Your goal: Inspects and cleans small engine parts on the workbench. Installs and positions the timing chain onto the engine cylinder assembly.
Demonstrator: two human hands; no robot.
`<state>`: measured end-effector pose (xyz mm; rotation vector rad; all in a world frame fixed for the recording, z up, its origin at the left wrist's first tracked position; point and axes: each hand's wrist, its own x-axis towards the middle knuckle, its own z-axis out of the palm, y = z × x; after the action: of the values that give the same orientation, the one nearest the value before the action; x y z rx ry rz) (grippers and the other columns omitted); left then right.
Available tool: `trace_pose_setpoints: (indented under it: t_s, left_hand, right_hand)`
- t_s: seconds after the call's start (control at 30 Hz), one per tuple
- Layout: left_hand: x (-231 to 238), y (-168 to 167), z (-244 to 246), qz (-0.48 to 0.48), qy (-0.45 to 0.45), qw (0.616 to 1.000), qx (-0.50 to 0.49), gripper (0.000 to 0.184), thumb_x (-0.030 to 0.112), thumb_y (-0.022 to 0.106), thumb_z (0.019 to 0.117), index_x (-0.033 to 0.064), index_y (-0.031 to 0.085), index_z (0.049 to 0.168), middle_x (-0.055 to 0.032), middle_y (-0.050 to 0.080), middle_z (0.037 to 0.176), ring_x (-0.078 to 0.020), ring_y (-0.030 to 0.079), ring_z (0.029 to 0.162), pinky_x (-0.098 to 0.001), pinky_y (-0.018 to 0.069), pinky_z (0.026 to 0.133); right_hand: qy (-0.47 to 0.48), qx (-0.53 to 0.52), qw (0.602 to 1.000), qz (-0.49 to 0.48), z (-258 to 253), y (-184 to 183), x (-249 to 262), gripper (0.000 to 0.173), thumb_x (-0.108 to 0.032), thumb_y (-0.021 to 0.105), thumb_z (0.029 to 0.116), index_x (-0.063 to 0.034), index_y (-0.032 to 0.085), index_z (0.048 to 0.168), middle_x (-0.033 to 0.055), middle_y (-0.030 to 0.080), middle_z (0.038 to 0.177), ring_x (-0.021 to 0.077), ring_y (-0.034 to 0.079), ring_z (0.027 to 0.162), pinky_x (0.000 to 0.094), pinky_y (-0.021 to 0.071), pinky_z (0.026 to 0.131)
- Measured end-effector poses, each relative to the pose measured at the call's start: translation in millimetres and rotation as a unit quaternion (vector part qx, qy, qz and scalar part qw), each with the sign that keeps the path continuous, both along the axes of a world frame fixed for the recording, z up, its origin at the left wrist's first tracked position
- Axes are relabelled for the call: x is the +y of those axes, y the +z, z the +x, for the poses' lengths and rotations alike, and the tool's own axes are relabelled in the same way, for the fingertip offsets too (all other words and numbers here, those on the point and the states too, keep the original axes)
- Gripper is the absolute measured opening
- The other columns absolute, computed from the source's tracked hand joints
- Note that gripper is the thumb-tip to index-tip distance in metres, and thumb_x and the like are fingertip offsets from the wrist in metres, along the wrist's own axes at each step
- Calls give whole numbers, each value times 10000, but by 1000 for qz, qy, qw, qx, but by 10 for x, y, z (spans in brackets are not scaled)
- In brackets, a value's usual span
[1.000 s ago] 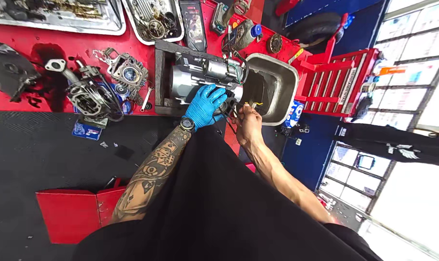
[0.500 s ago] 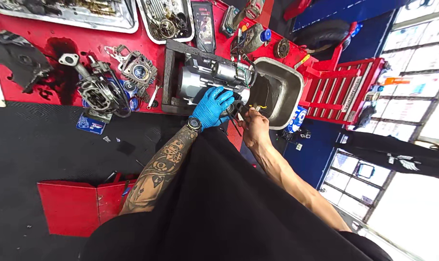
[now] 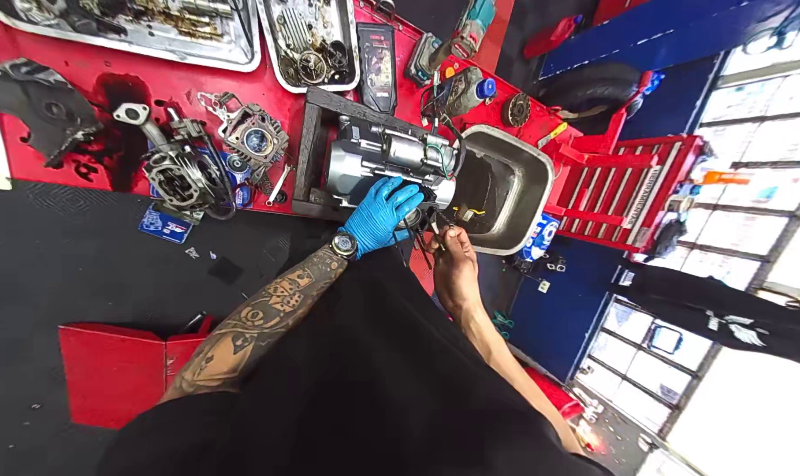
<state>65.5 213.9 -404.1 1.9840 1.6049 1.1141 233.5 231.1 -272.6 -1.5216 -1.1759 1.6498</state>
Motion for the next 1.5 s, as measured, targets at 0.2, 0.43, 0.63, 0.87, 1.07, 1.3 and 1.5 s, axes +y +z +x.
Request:
trace_pose_setpoints:
  t_s: [0.2,0.43,0.63,0.87,1.07,1.3,1.5]
  left_hand:
    - [-33,80,24,-4,16,1000,18,905,640,773,777,86,555,1458,-143,552,1509,-372,429,1462,-636,199,1227]
    - [63,-54,51,41,28,999,-14,835,600,795,770,70,613,1389,-169,590,1459,-393,490,1407,-569,286,1218]
    - [74,-66,14,20,11,1000,0,775,575,788,764,112,648,1368,-144,639,1388,-386,547,1337,-550,354,1179]
    - [72,-32,-29,-8,-4,1000,17,796,607,769,767,134,631,1393,-126,621,1413,-372,533,1346,-541,346,1177]
    - [66,-15,-36,-23,-16,999,20,798,663,687,826,127,618,1413,-135,602,1437,-389,518,1358,-567,344,1169]
    - [96,468,-262,-186,-111,976,32,759,519,725,893,133,519,1513,-110,475,1574,-359,369,1485,-532,204,1240]
    - [84,-46,-33,-2,-14,1000,16,773,634,710,806,131,635,1388,-135,613,1421,-381,529,1348,-565,347,1164]
  right_hand:
    - [51,96,985,138,288,-378,-47,312,-256,411,1088,-168,578,839,-69,590,708,86,615,727,316,544,798]
    - [-42,-49,978,199,-38,-427,-103,383,-170,393,1082,-155,496,714,-65,437,574,62,448,513,247,411,513]
    - [-129,-129,969,164,-205,-376,-110,429,-218,430,1079,-139,479,660,-21,463,533,115,471,467,302,445,486]
    - [-177,-115,965,155,-299,-346,-102,438,-184,417,1078,-124,454,646,-13,440,517,130,484,465,322,482,511]
    - [-148,-121,975,116,-261,-280,-74,440,-189,395,1094,-115,459,665,-16,441,502,118,473,447,305,465,491]
    - [-110,-138,980,95,-243,-201,-25,445,-186,407,1095,-118,464,659,-27,436,509,101,451,443,286,443,479]
    - [-98,-150,979,93,-240,-190,7,448,-188,412,1094,-115,465,655,-15,446,516,113,459,450,293,442,480]
